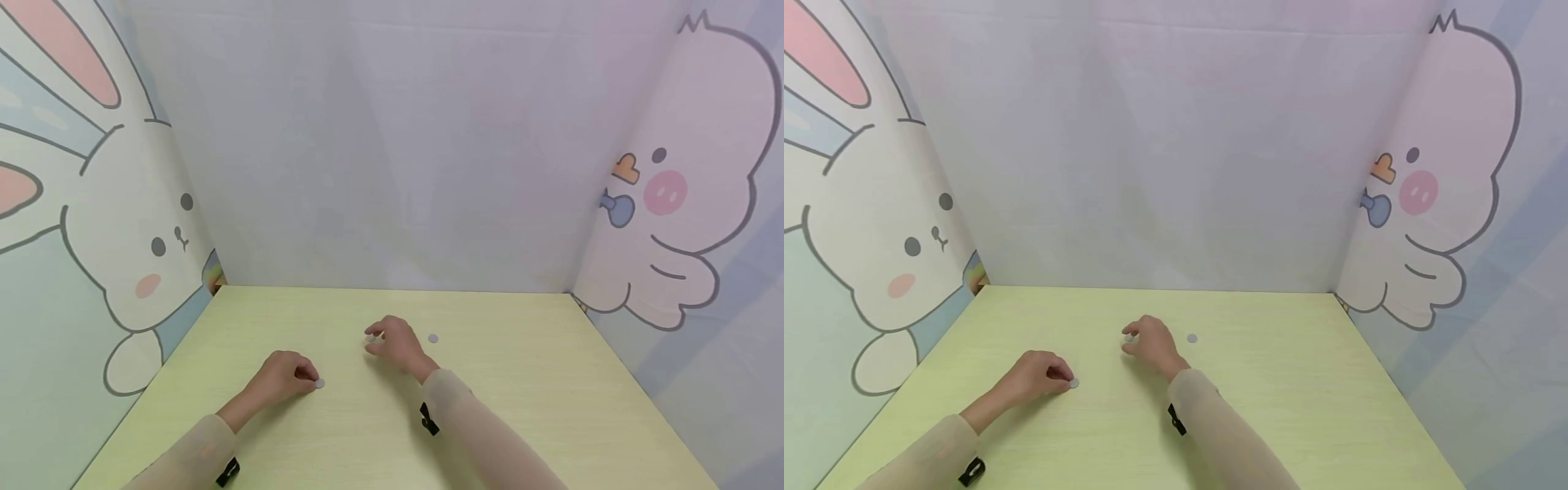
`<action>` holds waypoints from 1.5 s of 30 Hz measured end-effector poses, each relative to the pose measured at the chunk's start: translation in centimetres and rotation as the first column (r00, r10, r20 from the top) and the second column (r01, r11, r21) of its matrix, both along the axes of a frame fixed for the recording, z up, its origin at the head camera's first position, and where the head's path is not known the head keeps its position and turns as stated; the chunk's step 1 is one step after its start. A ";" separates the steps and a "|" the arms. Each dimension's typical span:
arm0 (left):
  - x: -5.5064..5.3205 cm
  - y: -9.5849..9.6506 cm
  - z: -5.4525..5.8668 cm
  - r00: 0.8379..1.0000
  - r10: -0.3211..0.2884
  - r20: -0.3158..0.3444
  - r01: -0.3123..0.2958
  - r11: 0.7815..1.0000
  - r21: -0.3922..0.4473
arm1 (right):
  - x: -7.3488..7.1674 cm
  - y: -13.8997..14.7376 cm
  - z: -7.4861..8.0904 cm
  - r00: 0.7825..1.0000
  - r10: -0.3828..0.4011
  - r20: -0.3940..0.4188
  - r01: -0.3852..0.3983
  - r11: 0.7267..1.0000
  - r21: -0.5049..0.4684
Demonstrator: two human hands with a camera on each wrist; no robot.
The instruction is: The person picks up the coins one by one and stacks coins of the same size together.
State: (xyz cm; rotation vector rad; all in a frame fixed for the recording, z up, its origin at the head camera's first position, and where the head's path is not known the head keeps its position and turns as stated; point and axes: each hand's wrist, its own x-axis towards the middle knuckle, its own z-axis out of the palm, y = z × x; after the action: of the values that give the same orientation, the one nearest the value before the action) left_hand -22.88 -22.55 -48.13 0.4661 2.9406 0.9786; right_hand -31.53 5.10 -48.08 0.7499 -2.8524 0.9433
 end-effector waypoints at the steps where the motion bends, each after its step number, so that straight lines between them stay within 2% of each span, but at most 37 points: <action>1: 0.0 0.0 0.0 1.000 -0.002 -0.001 0.002 1.000 -0.001 | -0.1 0.1 0.0 1.000 -0.010 0.001 0.010 1.000 0.003; 9: 0.1 0.0 0.0 1.000 -0.005 -0.009 0.005 1.000 -0.008 | -1.0 0.5 -0.8 0.997 -0.065 0.037 0.065 0.998 0.016; 20: -0.1 0.0 0.1 1.000 0.001 -0.006 -0.001 1.000 -0.007 | -1.9 0.1 -1.2 0.994 -0.103 0.023 0.101 0.993 0.068; 28: -0.2 -0.1 0.1 1.000 -0.005 -0.004 0.005 1.000 -0.012 | -2.0 -0.4 -1.2 0.989 -0.135 0.061 0.131 0.989 0.076; 45: -0.1 0.1 0.1 1.000 -0.001 -0.006 0.001 1.000 -0.017 | -2.0 -0.4 -1.6 0.985 -0.156 0.074 0.148 0.984 0.096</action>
State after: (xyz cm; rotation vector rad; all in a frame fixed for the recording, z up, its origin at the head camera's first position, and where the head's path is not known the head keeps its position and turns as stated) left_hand -23.00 -22.45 -48.05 0.4708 2.9509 0.9522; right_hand -33.49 4.72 -49.66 0.5014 -2.9885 0.8476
